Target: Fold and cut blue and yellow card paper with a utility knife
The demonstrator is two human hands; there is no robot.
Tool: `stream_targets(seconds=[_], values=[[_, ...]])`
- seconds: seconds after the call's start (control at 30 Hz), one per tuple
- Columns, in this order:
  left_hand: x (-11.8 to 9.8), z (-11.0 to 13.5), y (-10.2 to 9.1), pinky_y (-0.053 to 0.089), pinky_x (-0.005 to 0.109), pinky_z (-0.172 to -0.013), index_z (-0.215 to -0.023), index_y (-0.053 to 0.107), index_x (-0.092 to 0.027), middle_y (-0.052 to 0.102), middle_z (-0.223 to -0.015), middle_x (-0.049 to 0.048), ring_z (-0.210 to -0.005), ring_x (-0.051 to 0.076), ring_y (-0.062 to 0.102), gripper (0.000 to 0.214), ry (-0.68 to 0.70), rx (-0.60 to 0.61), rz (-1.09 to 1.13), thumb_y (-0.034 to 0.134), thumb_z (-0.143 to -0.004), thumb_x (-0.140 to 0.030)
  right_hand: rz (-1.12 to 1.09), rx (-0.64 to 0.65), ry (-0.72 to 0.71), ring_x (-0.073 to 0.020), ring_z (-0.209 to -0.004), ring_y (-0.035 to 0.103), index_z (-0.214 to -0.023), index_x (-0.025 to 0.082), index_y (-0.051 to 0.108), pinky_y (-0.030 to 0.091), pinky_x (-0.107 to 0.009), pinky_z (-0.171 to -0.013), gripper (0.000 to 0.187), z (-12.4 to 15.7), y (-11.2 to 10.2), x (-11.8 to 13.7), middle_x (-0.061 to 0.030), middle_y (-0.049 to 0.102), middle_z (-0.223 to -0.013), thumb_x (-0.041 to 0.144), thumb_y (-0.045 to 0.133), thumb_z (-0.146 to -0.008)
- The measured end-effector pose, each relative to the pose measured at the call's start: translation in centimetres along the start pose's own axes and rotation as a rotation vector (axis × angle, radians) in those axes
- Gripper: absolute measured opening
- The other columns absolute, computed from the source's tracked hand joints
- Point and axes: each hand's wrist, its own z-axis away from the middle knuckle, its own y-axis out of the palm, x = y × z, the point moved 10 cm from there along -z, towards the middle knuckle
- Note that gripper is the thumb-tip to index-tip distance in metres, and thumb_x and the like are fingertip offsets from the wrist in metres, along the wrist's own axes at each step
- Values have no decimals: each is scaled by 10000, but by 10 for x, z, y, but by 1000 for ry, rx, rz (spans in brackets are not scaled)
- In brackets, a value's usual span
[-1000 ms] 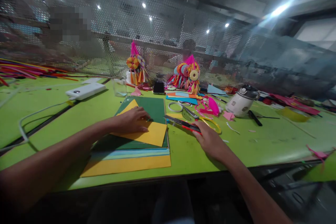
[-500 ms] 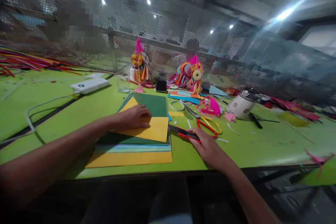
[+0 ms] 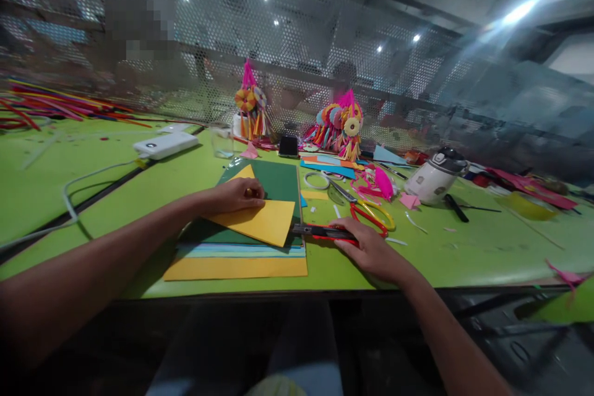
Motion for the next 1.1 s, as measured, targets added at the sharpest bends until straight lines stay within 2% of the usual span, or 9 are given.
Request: stream_targets(seconds=[0.17, 0.27, 0.4, 0.57, 0.77, 0.9, 1.0, 1.1], values=[[9, -2, -1, 401, 239, -631, -785, 614, -161, 660, -771, 36, -703, 159, 578, 241, -93, -84, 3, 538, -772, -390, -16, 2, -4, -230, -1091, 584, -1243, 224, 525, 479, -361, -926, 333, 6, -1, 2, -85, 616, -1208, 365, 486, -944], [9, -5, 1, 383, 245, -608, -770, 615, -163, 661, -756, 44, -681, 161, 574, 216, -86, -129, -46, 529, -771, -361, 0, 8, -1, -231, -1092, 583, -1239, 225, 531, 473, -362, -927, 329, 5, -4, 3, -83, 615, -1211, 361, 486, -943], [0, -3, 1, 354, 252, -584, -769, 627, -166, 657, -736, 47, -651, 154, 559, 177, -28, -158, -103, 513, -784, -300, 13, 32, -6, -235, -1091, 583, -1217, 218, 552, 463, -367, -931, 320, 1, -13, -2, -83, 620, -1202, 368, 479, -944], [-13, 4, -9, 326, 270, -567, -768, 598, -167, 628, -720, 50, -632, 162, 529, 140, -2, -264, -226, 471, -808, -210, 17, 71, -25, -244, -1080, 591, -1230, 203, 557, 458, -378, -929, 351, -7, -23, -4, -96, 626, -1209, 375, 483, -934], [-23, 3, -24, 375, 304, -652, -847, 590, -165, 623, -853, 90, -772, 204, 562, 201, -29, -414, -484, 402, -909, -203, 36, 73, -43, -233, -1005, 620, -1216, 201, 584, 476, -366, -882, 357, -35, -31, -8, -81, 660, -1153, 338, 533, -891], [-20, 0, -20, 398, 347, -711, -902, 609, -135, 614, -857, 131, -818, 246, 568, 235, -22, -372, -644, 380, -925, -179, 28, 66, -57, -233, -1006, 628, -1185, 196, 615, 486, -367, -882, 355, -51, -31, -18, -73, 678, -1132, 352, 563, -870], [-12, 1, -10, 400, 344, -712, -919, 618, -123, 616, -849, 130, -797, 239, 568, 205, -30, -278, -650, 426, -914, -193, 1, 88, -61, -235, -982, 638, -1182, 189, 626, 504, -358, -845, 364, -52, -24, -27, -72, 689, -1113, 367, 562, -871], [-16, 7, -2, 404, 343, -751, -1019, 619, -131, 614, -932, 127, -860, 243, 562, 216, 10, -239, -650, 490, -902, -259, -11, 111, -50, -221, -918, 654, -1186, 190, 636, 509, -322, -794, 379, -48, -16, -36, -65, 701, -1077, 390, 565, -871]])
